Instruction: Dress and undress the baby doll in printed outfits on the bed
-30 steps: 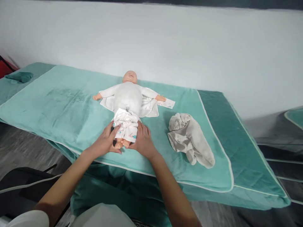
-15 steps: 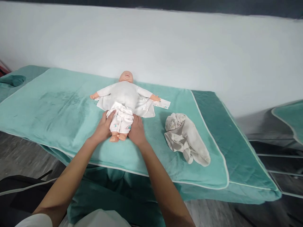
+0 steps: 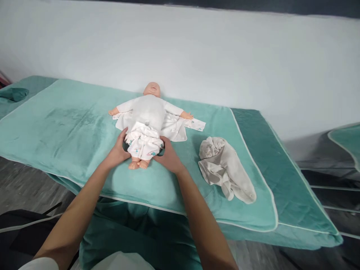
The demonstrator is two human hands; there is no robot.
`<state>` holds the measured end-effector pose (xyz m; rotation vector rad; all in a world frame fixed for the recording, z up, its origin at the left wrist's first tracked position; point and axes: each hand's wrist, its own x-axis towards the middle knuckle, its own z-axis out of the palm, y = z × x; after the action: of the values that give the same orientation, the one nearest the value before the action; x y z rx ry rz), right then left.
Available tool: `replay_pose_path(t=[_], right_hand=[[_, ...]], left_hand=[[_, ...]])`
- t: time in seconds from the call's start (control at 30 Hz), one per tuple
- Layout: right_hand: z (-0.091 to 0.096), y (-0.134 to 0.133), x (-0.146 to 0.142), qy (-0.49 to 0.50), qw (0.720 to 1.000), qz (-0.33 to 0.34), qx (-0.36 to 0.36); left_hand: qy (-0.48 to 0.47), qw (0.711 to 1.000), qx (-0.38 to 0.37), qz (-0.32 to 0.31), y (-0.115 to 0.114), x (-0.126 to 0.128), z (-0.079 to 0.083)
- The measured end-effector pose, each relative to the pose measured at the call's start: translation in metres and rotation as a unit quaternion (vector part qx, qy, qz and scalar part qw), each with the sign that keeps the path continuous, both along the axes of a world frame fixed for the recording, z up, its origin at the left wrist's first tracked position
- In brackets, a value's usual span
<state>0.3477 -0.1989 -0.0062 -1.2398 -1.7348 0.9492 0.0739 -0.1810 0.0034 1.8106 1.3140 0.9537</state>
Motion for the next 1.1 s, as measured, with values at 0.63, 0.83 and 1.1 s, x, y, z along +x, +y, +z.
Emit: replay_pose_path(t=[0.63, 0.83, 1.1], right_hand=[[-0.002, -0.055, -0.011, -0.022, 0.999, -0.015, 0.031], [0.002, -0.064, -0.023, 0.046, 0.996, -0.082, -0.005], [0.059, -0.092, -0.009, 0.105, 0.985, -0.043, -0.128]], left_hand=[[-0.016, 0.999, -0.039, -0.013, -0.079, 0.007, -0.004], [-0.039, 0.995, -0.03, 0.088, -0.08, 0.028, 0.001], [-0.224, 0.938, -0.256, 0.061, -0.105, 0.021, 0.069]])
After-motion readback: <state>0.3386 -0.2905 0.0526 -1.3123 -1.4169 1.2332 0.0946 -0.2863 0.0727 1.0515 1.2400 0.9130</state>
